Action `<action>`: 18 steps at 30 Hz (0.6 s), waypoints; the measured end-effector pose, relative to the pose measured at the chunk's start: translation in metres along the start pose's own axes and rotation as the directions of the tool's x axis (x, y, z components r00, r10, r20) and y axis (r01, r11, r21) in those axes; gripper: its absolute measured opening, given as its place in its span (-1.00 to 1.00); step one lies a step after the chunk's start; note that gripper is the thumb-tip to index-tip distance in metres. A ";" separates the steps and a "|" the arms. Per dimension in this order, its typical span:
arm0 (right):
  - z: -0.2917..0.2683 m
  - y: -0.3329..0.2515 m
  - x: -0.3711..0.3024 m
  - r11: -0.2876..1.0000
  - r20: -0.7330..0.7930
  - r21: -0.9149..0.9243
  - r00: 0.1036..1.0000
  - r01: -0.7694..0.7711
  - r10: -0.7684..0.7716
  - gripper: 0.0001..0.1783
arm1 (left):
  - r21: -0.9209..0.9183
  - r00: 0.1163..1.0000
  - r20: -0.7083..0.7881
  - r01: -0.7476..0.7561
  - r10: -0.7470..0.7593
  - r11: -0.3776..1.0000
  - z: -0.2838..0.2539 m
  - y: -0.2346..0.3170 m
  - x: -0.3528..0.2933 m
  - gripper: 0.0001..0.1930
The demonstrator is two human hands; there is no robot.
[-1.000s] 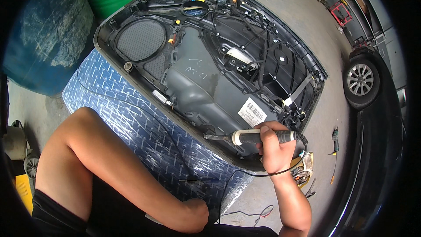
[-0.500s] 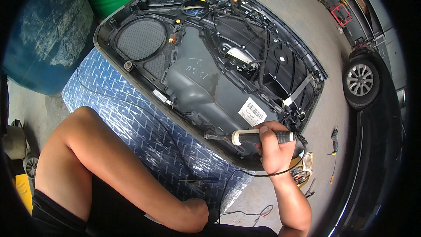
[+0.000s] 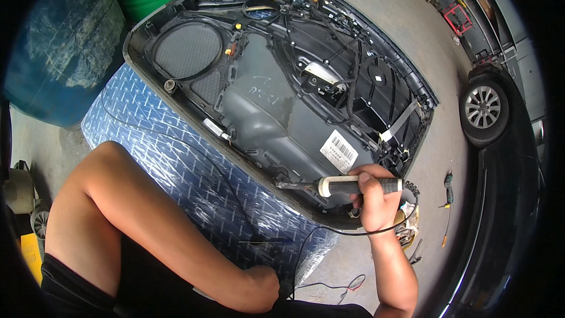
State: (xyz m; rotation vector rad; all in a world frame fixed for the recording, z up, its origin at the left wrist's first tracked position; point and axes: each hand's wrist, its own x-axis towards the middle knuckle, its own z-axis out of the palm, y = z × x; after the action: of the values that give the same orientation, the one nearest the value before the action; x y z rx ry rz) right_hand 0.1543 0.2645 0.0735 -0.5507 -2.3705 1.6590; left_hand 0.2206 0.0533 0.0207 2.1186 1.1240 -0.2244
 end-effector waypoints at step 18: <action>-0.039 0.025 0.011 0.987 0.090 0.159 0.996 -0.009 -0.005 -0.70 | -0.310 0.790 -0.449 0.299 -0.416 0.902 -0.077 -0.117 -0.193 -0.86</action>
State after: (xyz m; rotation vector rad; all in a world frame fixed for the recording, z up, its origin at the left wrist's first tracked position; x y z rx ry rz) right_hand 0.1636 0.3102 0.0639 -0.4586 -2.2704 1.8912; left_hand -0.0002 0.0212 0.1048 1.7832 1.7782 0.3031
